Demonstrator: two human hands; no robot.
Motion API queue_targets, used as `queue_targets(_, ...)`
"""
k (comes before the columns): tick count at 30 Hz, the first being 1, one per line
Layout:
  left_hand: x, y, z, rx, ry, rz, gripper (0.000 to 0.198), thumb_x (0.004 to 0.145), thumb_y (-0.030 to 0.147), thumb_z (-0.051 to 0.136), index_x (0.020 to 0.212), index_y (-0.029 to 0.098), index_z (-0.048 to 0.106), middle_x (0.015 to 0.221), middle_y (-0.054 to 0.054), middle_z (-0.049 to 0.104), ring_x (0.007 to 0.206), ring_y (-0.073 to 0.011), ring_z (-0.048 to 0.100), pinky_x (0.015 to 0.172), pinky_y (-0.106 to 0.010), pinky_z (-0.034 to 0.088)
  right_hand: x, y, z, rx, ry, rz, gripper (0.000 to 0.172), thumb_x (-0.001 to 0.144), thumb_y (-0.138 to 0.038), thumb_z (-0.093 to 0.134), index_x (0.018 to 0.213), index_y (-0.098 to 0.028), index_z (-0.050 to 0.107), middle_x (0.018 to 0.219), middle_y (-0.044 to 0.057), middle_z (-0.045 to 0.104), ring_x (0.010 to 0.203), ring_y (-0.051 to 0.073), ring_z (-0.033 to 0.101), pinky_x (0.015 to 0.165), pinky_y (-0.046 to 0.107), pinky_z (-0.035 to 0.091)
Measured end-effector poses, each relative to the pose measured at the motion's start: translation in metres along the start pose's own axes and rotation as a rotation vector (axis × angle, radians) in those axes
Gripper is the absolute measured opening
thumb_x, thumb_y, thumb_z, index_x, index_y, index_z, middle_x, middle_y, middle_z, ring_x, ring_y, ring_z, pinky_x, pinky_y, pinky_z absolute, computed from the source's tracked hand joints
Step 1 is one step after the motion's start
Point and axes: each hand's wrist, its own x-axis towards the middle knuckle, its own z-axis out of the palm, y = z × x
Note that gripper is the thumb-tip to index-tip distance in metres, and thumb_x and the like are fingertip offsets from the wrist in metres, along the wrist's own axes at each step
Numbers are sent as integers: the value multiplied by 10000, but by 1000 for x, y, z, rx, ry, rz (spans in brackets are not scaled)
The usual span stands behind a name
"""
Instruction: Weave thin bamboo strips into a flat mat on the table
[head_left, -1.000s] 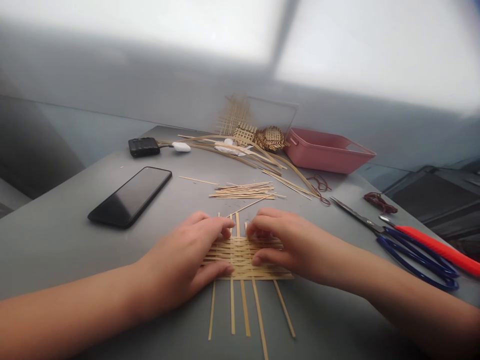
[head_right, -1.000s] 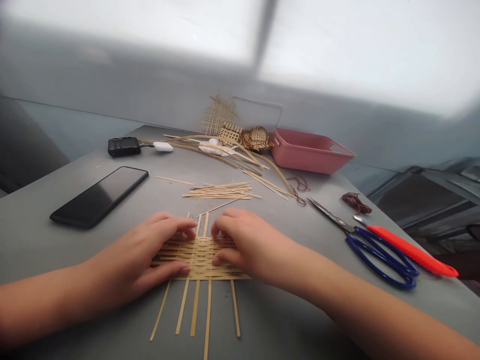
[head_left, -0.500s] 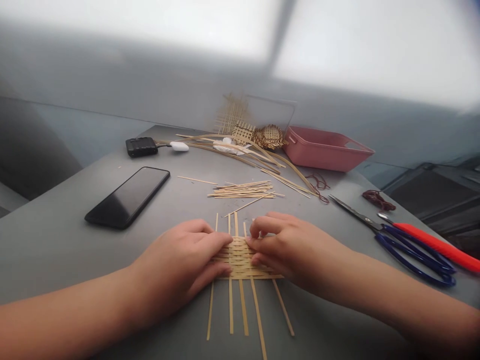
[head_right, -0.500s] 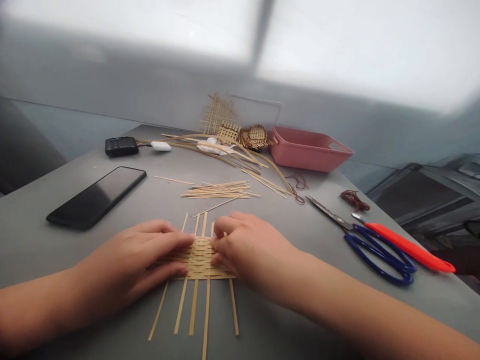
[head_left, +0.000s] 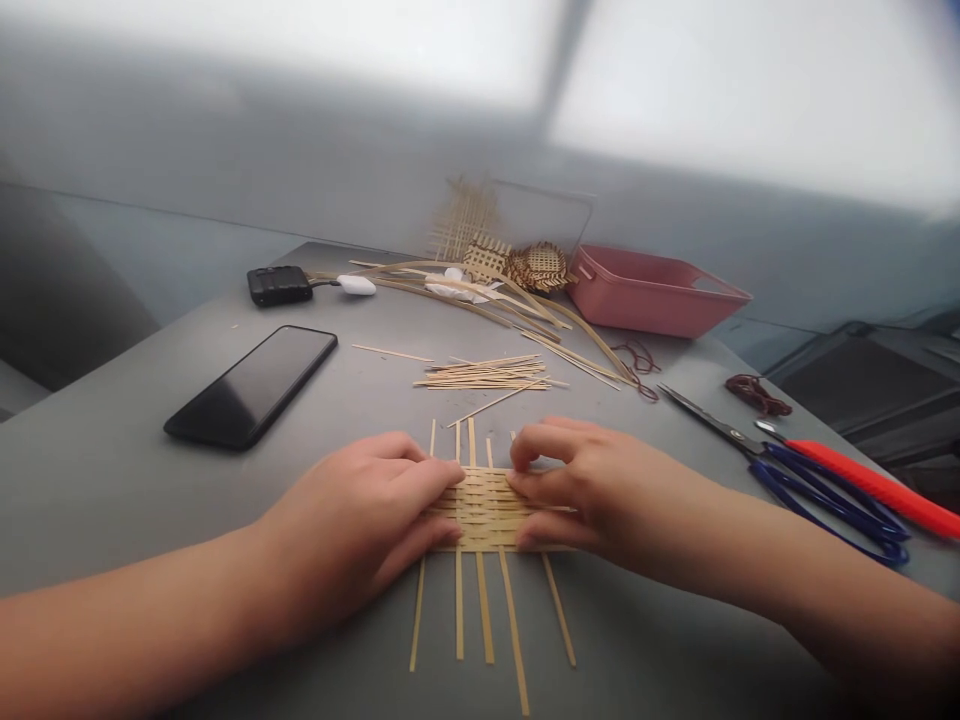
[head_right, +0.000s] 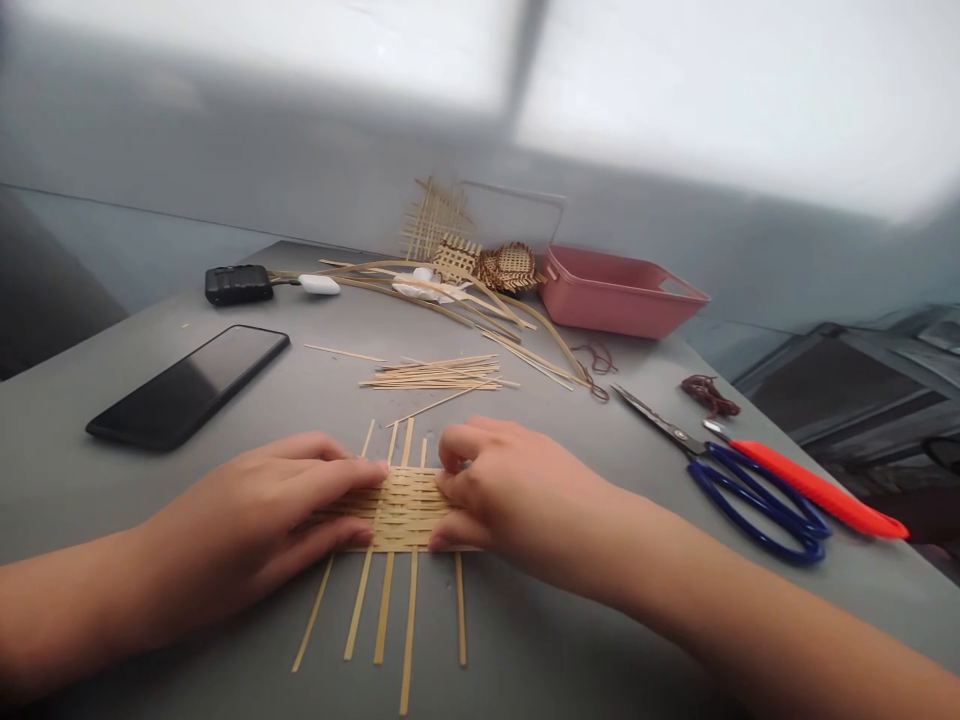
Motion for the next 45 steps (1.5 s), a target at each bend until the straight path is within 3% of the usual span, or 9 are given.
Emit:
queue_targets(6,0,0,-1,8,-4,28,259,994,248,453,1135,149,646,962,-56,716,915,-220,628,805,-299,491,0,11,-7,81,13,-16,331,863,-513,666,782,-202,742,1023,48,635,838,177,604,775,298,465)
queue_targets(12,0,-1,0,23,13,57,250,985,254,471,1117,145,654,984,-60,720,921,-210,633,805,-284,491,-13,16,-12,37,28,64,576,724,-699,684,1049,-229,758,1246,92,626,1069,290,617,869,361,504)
queue_targets(15,1,-1,0,17,24,58,250,986,251,467,1108,143,657,983,-63,721,921,-208,635,809,-283,496,-16,8,-6,7,-19,114,619,704,-673,725,1111,-208,736,1292,124,620,1097,320,620,889,382,525)
queue_targets(21,1,-3,1,16,19,53,260,991,264,466,1142,156,648,983,-55,722,935,-214,631,811,-290,505,-10,-8,2,-21,-20,232,671,608,-530,868,1126,-139,696,1166,166,673,1052,338,637,882,401,546)
queue_targets(28,1,-2,3,-13,31,43,260,988,251,446,1119,169,654,962,-48,717,929,-208,629,816,-279,508,-9,-2,4,-5,-4,130,600,694,-608,778,1106,-177,708,1232,146,637,1088,324,612,830,346,530)
queue_targets(35,2,-1,3,-23,19,56,249,983,229,448,1110,171,654,943,-42,722,933,-209,627,826,-279,500,-7,4,-6,72,-11,74,625,645,-640,785,1061,-176,744,1279,125,624,1116,304,610,877,330,506)
queue_targets(38,1,1,2,8,20,67,253,992,230,429,1097,169,651,973,-53,729,945,-215,636,832,-284,504,5,19,-19,170,-43,18,552,683,-601,785,1070,-209,747,1207,75,663,1056,244,631,864,307,495)
queue_targets(42,1,3,1,43,18,76,262,1001,243,396,1084,209,642,1011,-41,739,963,-211,651,844,-281,513,35,46,-30,164,228,22,215,868,-374,698,976,-195,751,975,48,726,895,185,645,817,306,476)
queue_targets(45,1,3,0,51,16,82,265,1002,255,395,1092,209,640,1027,-48,739,948,-212,659,839,-289,525,47,56,-31,97,213,28,188,839,-346,728,950,-196,747,968,51,711,883,188,636,809,319,474)
